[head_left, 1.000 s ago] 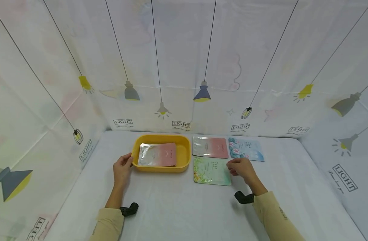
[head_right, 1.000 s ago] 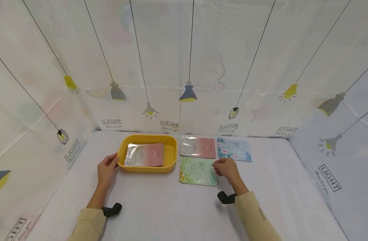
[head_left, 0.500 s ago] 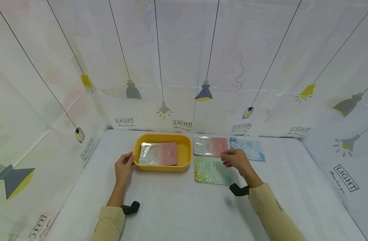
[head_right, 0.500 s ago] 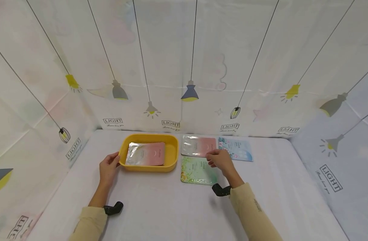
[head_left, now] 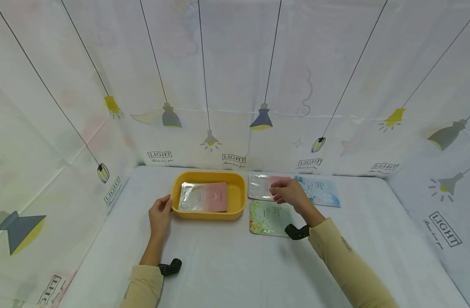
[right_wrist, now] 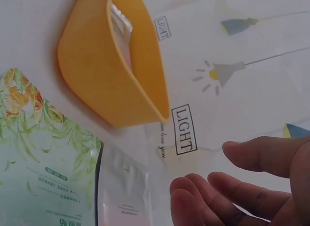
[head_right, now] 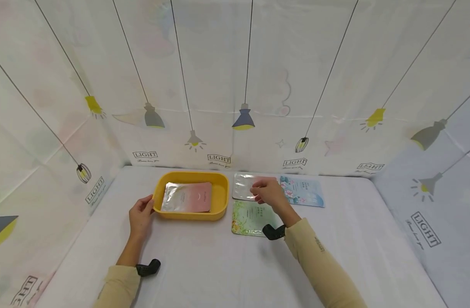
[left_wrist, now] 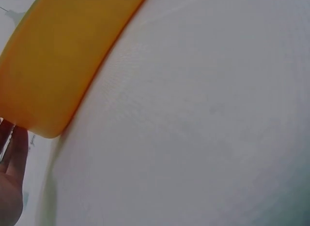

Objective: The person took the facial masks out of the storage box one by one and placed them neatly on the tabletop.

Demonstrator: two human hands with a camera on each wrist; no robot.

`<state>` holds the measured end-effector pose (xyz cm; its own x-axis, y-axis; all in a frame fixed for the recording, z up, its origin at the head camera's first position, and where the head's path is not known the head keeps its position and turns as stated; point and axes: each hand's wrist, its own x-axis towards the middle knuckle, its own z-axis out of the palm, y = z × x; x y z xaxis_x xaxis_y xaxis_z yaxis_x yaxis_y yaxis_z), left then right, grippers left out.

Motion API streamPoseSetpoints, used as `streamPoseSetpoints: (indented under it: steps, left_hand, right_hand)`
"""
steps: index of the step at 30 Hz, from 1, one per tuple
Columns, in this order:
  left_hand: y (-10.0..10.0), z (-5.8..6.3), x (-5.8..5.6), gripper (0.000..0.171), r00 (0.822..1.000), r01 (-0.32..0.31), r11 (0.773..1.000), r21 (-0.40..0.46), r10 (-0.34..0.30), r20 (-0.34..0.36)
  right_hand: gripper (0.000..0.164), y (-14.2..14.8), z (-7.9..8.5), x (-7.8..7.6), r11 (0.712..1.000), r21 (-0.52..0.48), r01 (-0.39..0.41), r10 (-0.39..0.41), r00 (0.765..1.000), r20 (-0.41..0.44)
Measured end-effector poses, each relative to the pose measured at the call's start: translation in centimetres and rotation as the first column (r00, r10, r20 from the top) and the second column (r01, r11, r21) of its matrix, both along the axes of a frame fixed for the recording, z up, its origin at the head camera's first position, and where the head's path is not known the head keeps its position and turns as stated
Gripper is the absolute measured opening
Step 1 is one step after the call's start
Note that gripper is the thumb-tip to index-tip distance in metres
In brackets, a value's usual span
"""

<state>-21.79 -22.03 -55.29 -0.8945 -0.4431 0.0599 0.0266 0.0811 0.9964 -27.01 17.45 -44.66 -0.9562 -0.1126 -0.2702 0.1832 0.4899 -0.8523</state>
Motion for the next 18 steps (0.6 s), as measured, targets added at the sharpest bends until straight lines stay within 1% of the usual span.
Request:
streamPoseSetpoints:
  steps: [1, 6, 13, 18]
  left_hand:
    - [0.0, 0.0, 0.0, 0.031, 1.0, 0.002, 1.0, 0.003, -0.002, -0.009]
    - [-0.1, 0.5, 0.2, 0.032, 1.0, 0.015, 1.0, 0.025, -0.016, 0.011]
    - [0.4, 2.6, 1.1, 0.032, 0.999, 0.041, 0.999, 0.01, -0.041, 0.006]
    - [0.6, 3.0, 1.4, 0.032, 0.999, 0.04, 0.999, 0.01, -0.04, 0.003]
  right_hand:
    - [0.031, -0.3, 0.1, -0.2, 1.0, 0.0, 0.0, 0.0, 1.0, 0.008]
    - [0.037, -2.0, 1.0, -1.2, 1.0, 0.019, -0.005, 0.004, 0.998, 0.055]
    - [0.036, -3.7, 2.5, -2.2, 0.999, 0.022, -0.032, 0.031, 0.999, 0.037]
    - [0.035, -5.3, 2.9, -2.8, 0.999, 0.001, -0.049, 0.049, 0.998, 0.036]
